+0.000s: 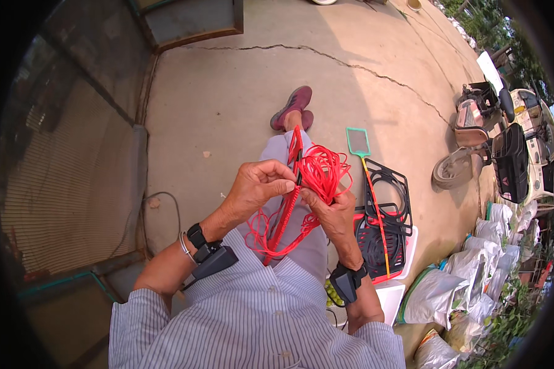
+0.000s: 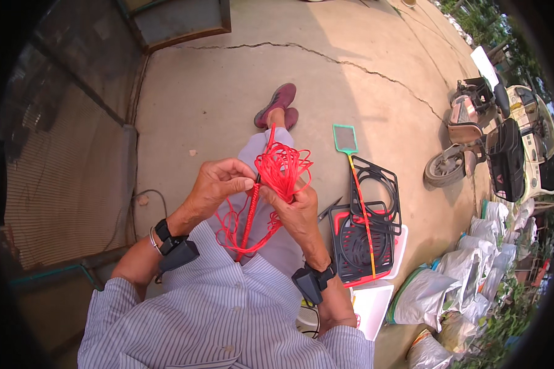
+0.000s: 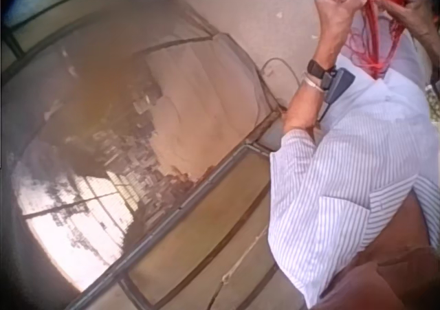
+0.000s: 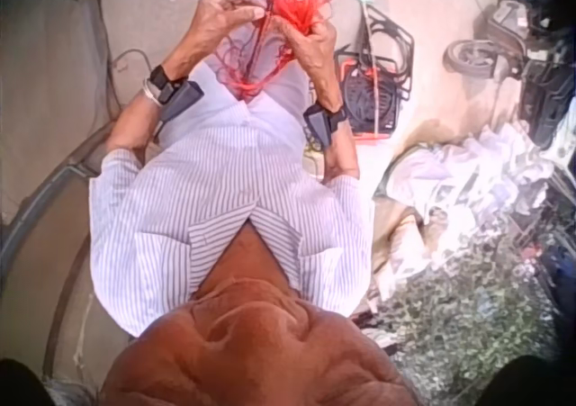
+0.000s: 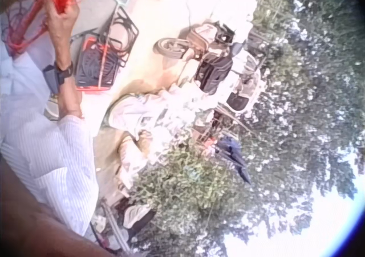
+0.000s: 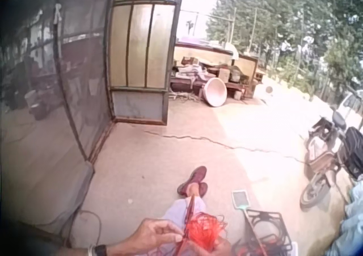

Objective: Winding a long red rope around a red plastic frame.

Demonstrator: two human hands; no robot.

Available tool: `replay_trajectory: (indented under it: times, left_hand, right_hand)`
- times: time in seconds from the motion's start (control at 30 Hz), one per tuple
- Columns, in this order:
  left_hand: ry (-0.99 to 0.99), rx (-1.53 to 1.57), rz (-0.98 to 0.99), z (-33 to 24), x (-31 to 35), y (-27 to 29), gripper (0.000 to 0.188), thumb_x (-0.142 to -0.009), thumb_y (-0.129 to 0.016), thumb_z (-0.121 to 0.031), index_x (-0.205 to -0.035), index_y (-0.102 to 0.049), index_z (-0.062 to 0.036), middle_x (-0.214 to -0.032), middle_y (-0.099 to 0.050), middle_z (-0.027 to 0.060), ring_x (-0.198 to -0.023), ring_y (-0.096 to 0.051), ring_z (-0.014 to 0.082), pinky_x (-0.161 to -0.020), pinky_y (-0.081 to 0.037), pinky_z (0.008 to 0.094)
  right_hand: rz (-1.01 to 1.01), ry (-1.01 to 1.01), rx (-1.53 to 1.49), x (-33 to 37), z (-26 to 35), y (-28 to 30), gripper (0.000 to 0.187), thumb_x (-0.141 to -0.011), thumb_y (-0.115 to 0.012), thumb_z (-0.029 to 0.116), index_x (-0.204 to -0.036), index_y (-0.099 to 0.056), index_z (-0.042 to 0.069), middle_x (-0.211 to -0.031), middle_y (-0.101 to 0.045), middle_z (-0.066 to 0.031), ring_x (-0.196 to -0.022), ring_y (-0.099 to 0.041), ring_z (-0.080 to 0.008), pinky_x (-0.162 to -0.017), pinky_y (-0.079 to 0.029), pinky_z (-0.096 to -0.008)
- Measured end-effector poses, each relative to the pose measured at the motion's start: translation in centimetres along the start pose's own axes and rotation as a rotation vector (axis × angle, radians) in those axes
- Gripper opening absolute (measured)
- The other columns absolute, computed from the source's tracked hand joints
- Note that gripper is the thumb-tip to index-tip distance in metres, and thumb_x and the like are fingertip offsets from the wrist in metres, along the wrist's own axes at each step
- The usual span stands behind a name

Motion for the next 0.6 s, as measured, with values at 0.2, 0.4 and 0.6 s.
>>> replay_trajectory:
  times: [0.2, 0.4, 0.6]
  left_hand:
    - [-0.011, 0.023, 0.006, -0.1, 0.0, 0.0, 0.015, -0.084, -0.067, -0.005, -0.096, -0.063, 0.0030, -0.090, -0.064, 0.0057, -0.083, -0.061, 0.0120, -0.077, -0.051, 0.0257]
    - [0.058, 0.088, 0.060, 1.0, -0.4, -0.9, 0.018, -0.085, -0.066, -0.005, -0.100, -0.061, 0.0034, -0.090, -0.064, 0.0056, -0.082, -0.062, 0.0116, -0.076, -0.051, 0.0251]
    - [0.048, 0.110, -0.014, 1.4, -0.2, 0.1, 0.021, -0.085, -0.064, -0.004, -0.104, -0.061, 0.0030, -0.093, -0.065, 0.0069, -0.082, -0.062, 0.0122, -0.076, -0.051, 0.0255]
  right_hand:
    - [0.007, -0.102, -0.010, -0.4, -0.9, -0.5, 0.019, -0.084, -0.067, 0.011, -0.100, -0.062, 0.002, -0.082, -0.063, -0.0006, -0.074, -0.057, -0.0068, -0.063, -0.046, -0.0223]
    - [-0.127, -0.401, -0.849, -1.7, -6.1, -1.0, 0.009, -0.088, -0.058, 0.015, -0.089, -0.053, 0.008, -0.068, -0.050, -0.0001, -0.054, -0.049, -0.0108, -0.047, -0.041, -0.0258]
    - [-0.114, -0.411, -0.871, -0.6, -6.2, -0.4, 0.016, -0.090, -0.060, 0.016, -0.102, -0.055, 0.007, -0.068, -0.048, 0.0012, -0.054, -0.049, -0.0098, -0.048, -0.041, -0.0242]
Point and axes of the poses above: each hand's wrist, its own x-axis away from the middle knuckle, its own y-axis out of the back of the hand, z = x × y, the point moved 8 cm from there along -x, towards the middle knuckle
